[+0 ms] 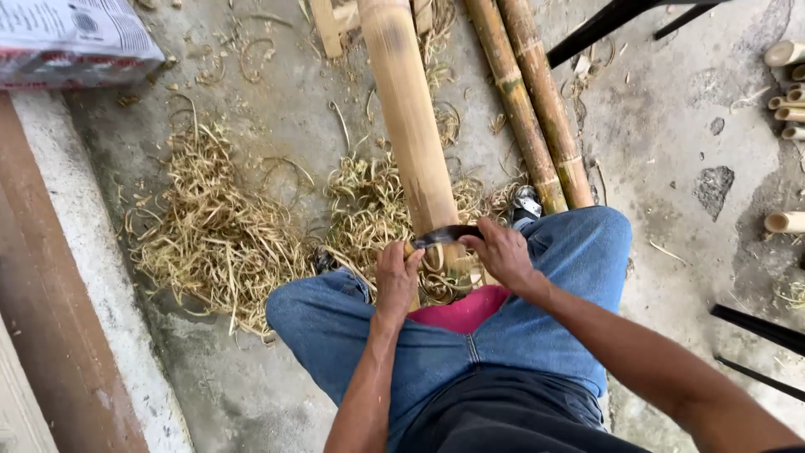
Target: Shaving and scraping the outer layer of a bamboo pole using a knife and a sickle.
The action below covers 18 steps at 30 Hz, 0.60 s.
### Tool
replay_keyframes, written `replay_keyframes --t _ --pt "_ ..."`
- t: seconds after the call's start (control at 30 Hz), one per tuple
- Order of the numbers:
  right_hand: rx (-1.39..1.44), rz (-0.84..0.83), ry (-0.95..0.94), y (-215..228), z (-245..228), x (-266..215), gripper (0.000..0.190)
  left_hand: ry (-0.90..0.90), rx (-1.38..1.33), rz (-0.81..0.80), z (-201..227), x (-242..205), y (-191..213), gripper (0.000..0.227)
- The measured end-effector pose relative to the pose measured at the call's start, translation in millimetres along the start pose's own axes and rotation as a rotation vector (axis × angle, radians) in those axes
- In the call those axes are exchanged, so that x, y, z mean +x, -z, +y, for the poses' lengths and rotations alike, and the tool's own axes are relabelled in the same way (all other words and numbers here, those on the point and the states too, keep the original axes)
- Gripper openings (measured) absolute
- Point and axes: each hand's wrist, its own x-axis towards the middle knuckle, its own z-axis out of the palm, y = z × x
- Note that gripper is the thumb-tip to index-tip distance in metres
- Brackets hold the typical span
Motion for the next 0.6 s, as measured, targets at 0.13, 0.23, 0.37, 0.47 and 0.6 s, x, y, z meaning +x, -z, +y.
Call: replay_keyframes --t 0.13,0.23,0.37,0.47,0.6 --pt "-0.087 -0.001 -0.021 -2 7 22 0.048 -0.125 0.042 0.032 0 19 7 0.034" --pt "-0.024 -0.030 -0.033 3 11 43 0.046 -0.134 0.108 0.081 -1 42 2 0.033" --pt "0.067 -0.033 -0.039 5 1 51 0.041 -0.041 0.122 -0.023 14 57 13 0.030" --pt "0.046 -0.022 0.005 -4 9 20 0.038 0.036 0.074 -0.054 12 16 5 0.029" --pt "0.036 -0.146 0.026 -26 20 -28 0.039 0.115 -0.052 -0.161 5 -21 19 0.032"
